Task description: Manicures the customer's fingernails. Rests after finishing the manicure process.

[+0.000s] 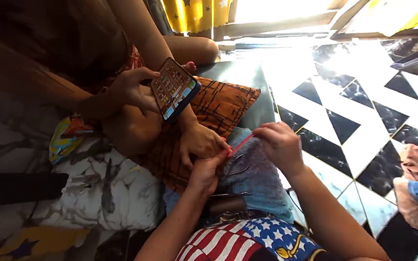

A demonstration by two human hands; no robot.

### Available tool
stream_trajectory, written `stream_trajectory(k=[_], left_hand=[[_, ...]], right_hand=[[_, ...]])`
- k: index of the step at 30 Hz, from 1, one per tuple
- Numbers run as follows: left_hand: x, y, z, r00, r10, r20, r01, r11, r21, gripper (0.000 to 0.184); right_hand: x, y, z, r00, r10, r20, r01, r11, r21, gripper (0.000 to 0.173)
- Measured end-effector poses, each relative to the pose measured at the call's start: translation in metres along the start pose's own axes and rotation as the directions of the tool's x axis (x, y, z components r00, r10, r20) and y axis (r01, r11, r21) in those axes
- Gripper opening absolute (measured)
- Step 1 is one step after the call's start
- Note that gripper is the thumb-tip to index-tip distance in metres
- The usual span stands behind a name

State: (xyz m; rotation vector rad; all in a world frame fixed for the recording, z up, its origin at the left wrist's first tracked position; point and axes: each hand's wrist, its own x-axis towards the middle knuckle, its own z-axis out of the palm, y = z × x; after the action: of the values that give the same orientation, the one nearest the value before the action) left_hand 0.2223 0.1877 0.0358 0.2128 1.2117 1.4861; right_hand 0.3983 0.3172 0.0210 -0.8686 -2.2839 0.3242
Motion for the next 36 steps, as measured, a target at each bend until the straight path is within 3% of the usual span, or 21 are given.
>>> stream_trajectory(k=[3, 5, 9, 12, 21, 29, 36], left_hand=[[-0.002, 0.004, -0.006, 0.996, -0.005, 0.086, 0.011, 0.998, -0.064, 0.013], [-0.002, 0.004, -0.010, 0.991, -0.005, 0.137, 0.020, 0.994, -0.109, 0.015], [-0.001, 0.006, -0.011, 0.988, -0.025, 0.153, 0.041, 0.994, -0.104, 0.015], [-0.002, 0.008, -0.011, 0.990, -0.051, 0.133, 0.071, 0.987, -0.147, 0.012], [-0.004, 0.008, -0.006, 0.993, -0.046, 0.110, 0.067, 0.978, -0.195, 0.013], [-0.003, 0.005, -0.008, 0.995, -0.061, 0.084, 0.074, 0.983, -0.168, 0.013], [-0.001, 0.003, -0.004, 0.998, -0.055, 0.041, 0.061, 0.984, -0.167, 0.010]], right_hand=[[0.001, 0.026, -0.009, 0.995, 0.087, -0.054, -0.090, 0.994, -0.058, 0.015], [-0.002, 0.023, -0.015, 0.993, 0.092, -0.079, -0.091, 0.996, 0.008, 0.016], [-0.004, 0.003, -0.015, 0.994, 0.000, -0.109, 0.031, 0.959, 0.282, 0.020], [-0.002, -0.015, -0.010, 0.994, -0.067, -0.090, 0.095, 0.932, 0.350, 0.035], [0.000, -0.027, 0.002, 0.993, -0.106, -0.046, 0.115, 0.953, 0.280, 0.039], [0.010, -0.018, 0.005, 0.997, -0.033, -0.069, 0.048, 0.971, 0.234, 0.034], [0.001, -0.039, 0.002, 0.998, -0.037, -0.060, 0.047, 0.983, 0.176, 0.038]])
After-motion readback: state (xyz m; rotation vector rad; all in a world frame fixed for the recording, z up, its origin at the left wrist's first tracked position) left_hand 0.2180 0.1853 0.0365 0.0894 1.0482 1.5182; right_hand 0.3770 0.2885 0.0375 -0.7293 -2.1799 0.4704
